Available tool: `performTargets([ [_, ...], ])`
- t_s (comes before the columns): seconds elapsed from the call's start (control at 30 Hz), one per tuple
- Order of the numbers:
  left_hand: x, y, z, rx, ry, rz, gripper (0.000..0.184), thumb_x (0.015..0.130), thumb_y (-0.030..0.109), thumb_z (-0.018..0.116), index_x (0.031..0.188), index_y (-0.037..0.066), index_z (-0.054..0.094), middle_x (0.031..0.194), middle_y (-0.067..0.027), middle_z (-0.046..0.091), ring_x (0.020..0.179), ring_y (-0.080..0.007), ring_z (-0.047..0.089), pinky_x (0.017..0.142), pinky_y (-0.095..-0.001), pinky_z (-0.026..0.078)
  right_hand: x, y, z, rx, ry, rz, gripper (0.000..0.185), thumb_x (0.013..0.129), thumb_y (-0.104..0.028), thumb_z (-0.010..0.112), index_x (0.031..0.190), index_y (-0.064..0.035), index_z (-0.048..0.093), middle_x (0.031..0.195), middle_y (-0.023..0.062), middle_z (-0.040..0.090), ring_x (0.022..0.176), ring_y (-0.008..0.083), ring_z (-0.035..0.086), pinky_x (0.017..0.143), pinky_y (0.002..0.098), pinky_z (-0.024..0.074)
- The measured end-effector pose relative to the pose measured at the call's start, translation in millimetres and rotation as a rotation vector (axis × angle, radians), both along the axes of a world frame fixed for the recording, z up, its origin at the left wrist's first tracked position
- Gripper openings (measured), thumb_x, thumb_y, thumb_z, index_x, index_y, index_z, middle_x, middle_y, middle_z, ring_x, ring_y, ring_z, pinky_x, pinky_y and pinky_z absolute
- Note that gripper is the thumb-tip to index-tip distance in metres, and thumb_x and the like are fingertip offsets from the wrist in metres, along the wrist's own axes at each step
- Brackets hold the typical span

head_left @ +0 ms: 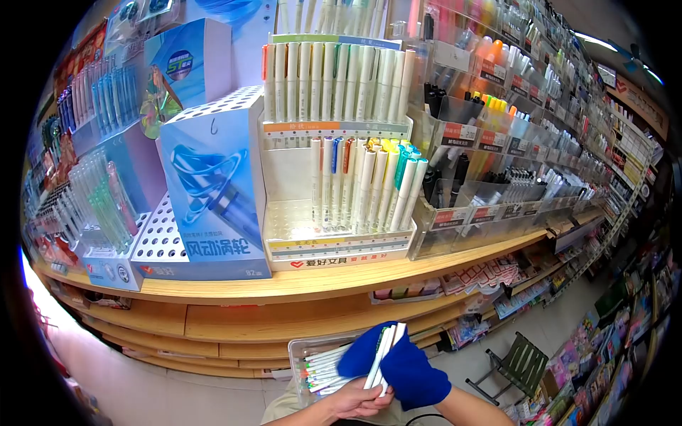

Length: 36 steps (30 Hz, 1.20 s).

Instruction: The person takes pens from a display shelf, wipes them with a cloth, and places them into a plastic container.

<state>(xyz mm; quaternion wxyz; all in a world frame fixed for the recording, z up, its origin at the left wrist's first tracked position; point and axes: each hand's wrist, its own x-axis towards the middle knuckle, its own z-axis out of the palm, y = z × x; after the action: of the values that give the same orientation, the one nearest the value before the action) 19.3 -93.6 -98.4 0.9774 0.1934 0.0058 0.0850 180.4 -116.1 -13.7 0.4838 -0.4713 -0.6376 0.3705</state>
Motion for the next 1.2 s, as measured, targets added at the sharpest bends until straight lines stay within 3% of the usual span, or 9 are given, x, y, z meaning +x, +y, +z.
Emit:
performTargets([
  [0.13, 4.2, -5.6, 6.9, 0.168, 0.221, 0.172, 0.013, 0.099, 0.019, 0.044, 0.105, 0.008, 0.043, 0.079, -0.0024, 0.042, 0.053, -0.0041, 0.029, 0.042, -0.0174, 0.022, 2.9, 10.9, 10.2, 0.281, -0.388, 0.049, 0.019, 0.084, -0.015, 0.058, 0.099, -0.0035, 0.056, 0.091, 0.0082, 0.060, 0.086, 0.0210, 0.059, 0.076, 0.0336, 0.0470],
  [0.27, 7.5, 0.0, 9.1, 0.431, 0.395, 0.287, 0.010, 0.099, 0.017, 0.042, 0.099, 0.008, 0.044, 0.078, -0.0030, 0.047, 0.053, -0.0073, 0.036, 0.046, -0.0195, 0.031, -8.4, 17.7, -7.4, -0.144, 0.253, -0.117, 0.012, 0.085, -0.012, 0.057, 0.093, -0.0032, 0.058, 0.086, 0.0071, 0.062, 0.080, 0.0185, 0.060, 0.074, 0.0305, 0.0470],
  [0.5, 15.8, 6.6, 4.2, 0.963, 0.624, 0.435, 0.013, 0.097, 0.019, 0.045, 0.103, 0.007, 0.047, 0.073, 0.0019, 0.048, 0.056, -0.0053, 0.042, 0.045, -0.0201, 0.034, 5.1, 35.0, 16.3, 0.421, -0.497, -0.278, 0.023, 0.060, -0.026, 0.068, 0.074, -0.0103, 0.060, 0.075, 0.0093, 0.059, 0.074, 0.0304, 0.057, 0.067, 0.0384, 0.0442],
  [0.83, -5.2, 4.7, 12.4, 0.350, 0.433, 0.222, 0.020, 0.097, 0.021, 0.047, 0.109, 0.005, 0.046, 0.079, -0.0023, 0.046, 0.053, -0.0047, 0.028, 0.044, -0.0181, 0.024, 29.0, 46.5, 79.7, 0.325, -0.846, -0.135, 0.024, 0.053, -0.022, 0.075, 0.069, -0.0099, 0.062, 0.074, 0.0113, 0.060, 0.071, 0.0308, 0.058, 0.062, 0.0376, 0.0432],
  [0.97, -3.3, 11.5, 9.8, 0.252, 0.323, 0.208, 0.020, 0.097, 0.022, 0.048, 0.106, 0.004, 0.046, 0.080, -0.0035, 0.046, 0.051, -0.0050, 0.026, 0.044, -0.0186, 0.024, 28.6, 40.9, -10.9, 0.145, -0.325, -0.109, 0.022, 0.070, -0.018, 0.069, 0.086, -0.0053, 0.061, 0.080, 0.0122, 0.061, 0.075, 0.0297, 0.059, 0.066, 0.0386, 0.0456],
  [1.0, -0.7, 11.1, 7.4, 0.248, 0.320, 0.199, 0.020, 0.097, 0.022, 0.048, 0.106, 0.004, 0.046, 0.080, -0.0034, 0.046, 0.052, -0.0052, 0.026, 0.044, -0.0186, 0.024, 15.1, 29.6, -51.3, -0.066, 0.127, -0.145, 0.021, 0.074, -0.020, 0.067, 0.087, -0.0042, 0.061, 0.082, 0.0120, 0.061, 0.075, 0.0281, 0.060, 0.068, 0.0387, 0.0462],
  [1.07, 7.3, 7.8, 3.9, 0.240, 0.313, 0.179, 0.019, 0.097, 0.022, 0.048, 0.104, 0.004, 0.046, 0.081, -0.0032, 0.045, 0.052, -0.0055, 0.026, 0.044, -0.0185, 0.025, 16.7, 16.5, -42.8, 0.083, -0.204, -0.092, 0.022, 0.075, -0.018, 0.066, 0.092, -0.0048, 0.059, 0.087, 0.0135, 0.061, 0.080, 0.0304, 0.059, 0.068, 0.0395, 0.0466],
  [1.17, 10.9, 6.0, 2.6, 0.203, 0.351, 0.190, 0.020, 0.098, 0.022, 0.047, 0.106, 0.003, 0.048, 0.087, -0.0046, 0.049, 0.055, -0.0061, 0.037, 0.045, -0.0201, 0.028, 16.9, 14.6, -29.7, 0.168, -0.369, -0.085, 0.022, 0.078, -0.014, 0.063, 0.096, -0.0056, 0.057, 0.091, 0.0134, 0.062, 0.082, 0.0296, 0.060, 0.067, 0.0383, 0.0477],
  [1.2, 9.2, 7.6, 0.1, 0.360, 0.369, 0.224, 0.035, 0.098, 0.032, 0.045, 0.113, 0.001, 0.048, 0.101, -0.0097, 0.055, 0.074, -0.0133, 0.055, 0.054, -0.0255, 0.044, 16.5, 18.0, -21.6, 0.084, -0.249, -0.103, 0.019, 0.080, -0.013, 0.063, 0.096, -0.0059, 0.057, 0.089, 0.0119, 0.062, 0.080, 0.0264, 0.061, 0.066, 0.0361, 0.0483],
])
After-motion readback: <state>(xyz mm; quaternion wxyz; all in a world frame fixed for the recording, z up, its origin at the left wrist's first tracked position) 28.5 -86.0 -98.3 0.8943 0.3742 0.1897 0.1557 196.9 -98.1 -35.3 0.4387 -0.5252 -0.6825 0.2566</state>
